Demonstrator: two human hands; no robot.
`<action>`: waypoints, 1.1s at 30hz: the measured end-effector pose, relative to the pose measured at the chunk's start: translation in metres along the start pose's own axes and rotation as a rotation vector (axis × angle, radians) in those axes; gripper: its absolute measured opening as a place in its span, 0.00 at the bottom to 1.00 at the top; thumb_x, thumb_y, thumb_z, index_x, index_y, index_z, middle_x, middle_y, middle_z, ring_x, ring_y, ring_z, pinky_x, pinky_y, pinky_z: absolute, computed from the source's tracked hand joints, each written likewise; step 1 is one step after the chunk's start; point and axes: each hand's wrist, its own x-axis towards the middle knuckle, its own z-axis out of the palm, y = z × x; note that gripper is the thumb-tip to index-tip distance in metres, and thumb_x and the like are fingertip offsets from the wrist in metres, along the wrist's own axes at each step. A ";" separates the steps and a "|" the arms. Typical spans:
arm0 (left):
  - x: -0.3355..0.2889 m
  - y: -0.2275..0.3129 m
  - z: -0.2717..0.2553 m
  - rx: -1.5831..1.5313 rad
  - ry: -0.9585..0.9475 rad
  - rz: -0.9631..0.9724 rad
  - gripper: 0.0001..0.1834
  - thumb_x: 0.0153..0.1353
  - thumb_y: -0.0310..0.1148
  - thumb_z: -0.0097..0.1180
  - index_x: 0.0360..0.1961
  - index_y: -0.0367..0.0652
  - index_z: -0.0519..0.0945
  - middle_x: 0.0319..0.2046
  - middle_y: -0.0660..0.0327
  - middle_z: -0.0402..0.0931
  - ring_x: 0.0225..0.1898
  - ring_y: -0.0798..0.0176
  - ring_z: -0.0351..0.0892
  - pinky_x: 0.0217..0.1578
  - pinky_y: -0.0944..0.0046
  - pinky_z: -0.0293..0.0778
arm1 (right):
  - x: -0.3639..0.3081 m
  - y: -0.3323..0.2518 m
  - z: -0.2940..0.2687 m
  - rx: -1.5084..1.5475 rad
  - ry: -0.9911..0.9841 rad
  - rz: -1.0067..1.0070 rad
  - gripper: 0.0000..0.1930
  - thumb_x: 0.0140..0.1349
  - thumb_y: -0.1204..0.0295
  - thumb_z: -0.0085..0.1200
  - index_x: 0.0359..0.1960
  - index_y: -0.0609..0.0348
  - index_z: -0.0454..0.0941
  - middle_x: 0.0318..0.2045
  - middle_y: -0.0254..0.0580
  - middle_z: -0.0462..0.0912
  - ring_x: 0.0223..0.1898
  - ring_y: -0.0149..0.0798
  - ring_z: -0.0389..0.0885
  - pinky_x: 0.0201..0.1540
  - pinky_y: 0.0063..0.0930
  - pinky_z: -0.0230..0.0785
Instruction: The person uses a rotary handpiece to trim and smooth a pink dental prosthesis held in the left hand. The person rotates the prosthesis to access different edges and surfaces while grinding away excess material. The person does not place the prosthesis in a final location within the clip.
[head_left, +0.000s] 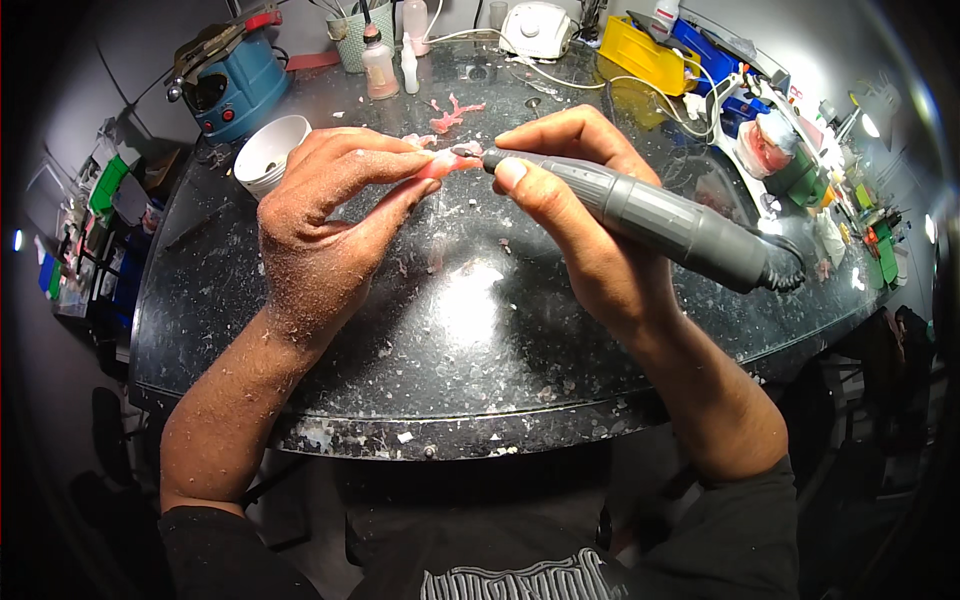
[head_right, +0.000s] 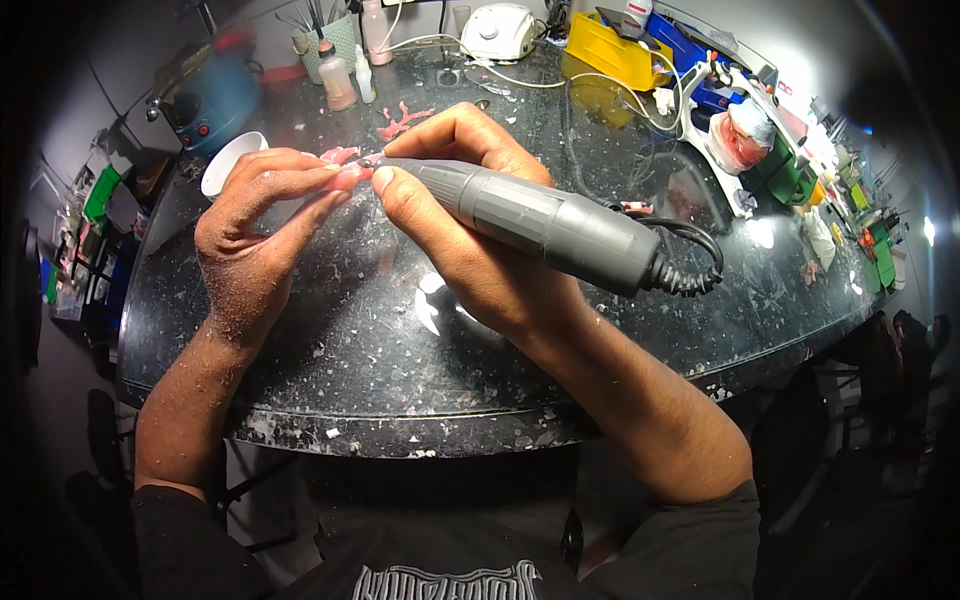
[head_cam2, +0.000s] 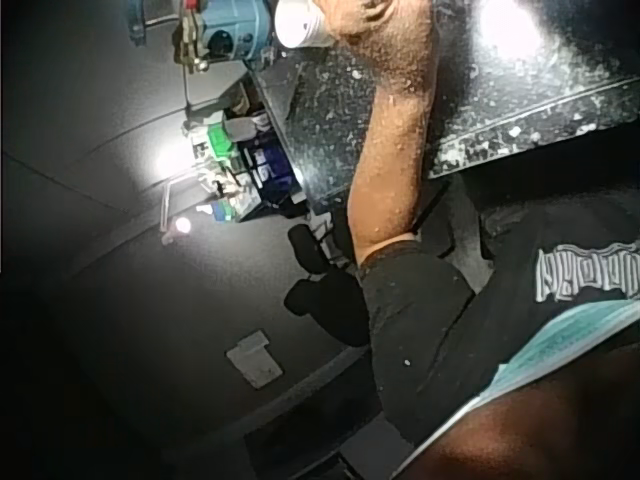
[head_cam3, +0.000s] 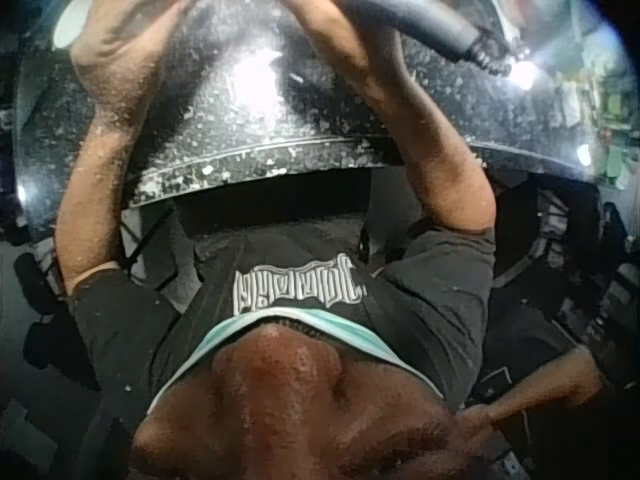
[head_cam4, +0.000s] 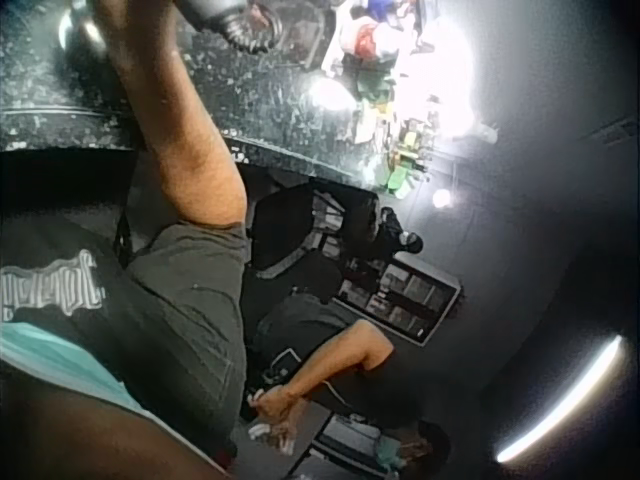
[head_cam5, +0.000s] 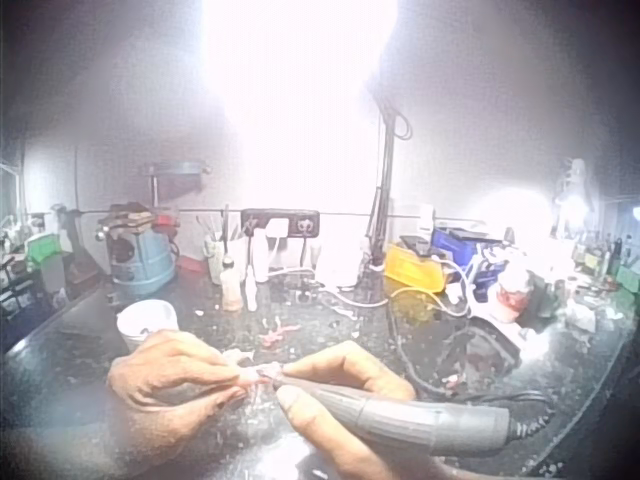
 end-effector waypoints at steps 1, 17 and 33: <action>0.000 0.000 0.000 -0.002 0.003 -0.002 0.12 0.50 0.23 0.73 0.37 0.44 0.89 0.37 0.62 0.86 0.43 0.64 0.83 0.46 0.65 0.75 | 0.000 0.000 0.000 0.000 0.000 0.001 0.13 0.66 0.68 0.63 0.45 0.63 0.79 0.37 0.37 0.84 0.41 0.25 0.80 0.46 0.19 0.72; -0.005 0.010 0.000 -0.078 -0.048 -0.213 0.09 0.52 0.22 0.72 0.36 0.37 0.87 0.36 0.61 0.85 0.40 0.68 0.82 0.47 0.67 0.75 | 0.000 0.004 -0.001 -0.104 0.051 -0.124 0.09 0.68 0.72 0.60 0.44 0.62 0.76 0.38 0.35 0.81 0.37 0.22 0.75 0.42 0.17 0.69; -0.003 0.010 -0.001 -0.129 -0.040 -0.271 0.07 0.55 0.22 0.70 0.37 0.37 0.88 0.38 0.60 0.86 0.41 0.68 0.83 0.48 0.67 0.76 | 0.002 0.006 0.001 -0.048 -0.015 -0.184 0.12 0.66 0.75 0.61 0.48 0.63 0.77 0.40 0.39 0.83 0.40 0.25 0.80 0.46 0.20 0.72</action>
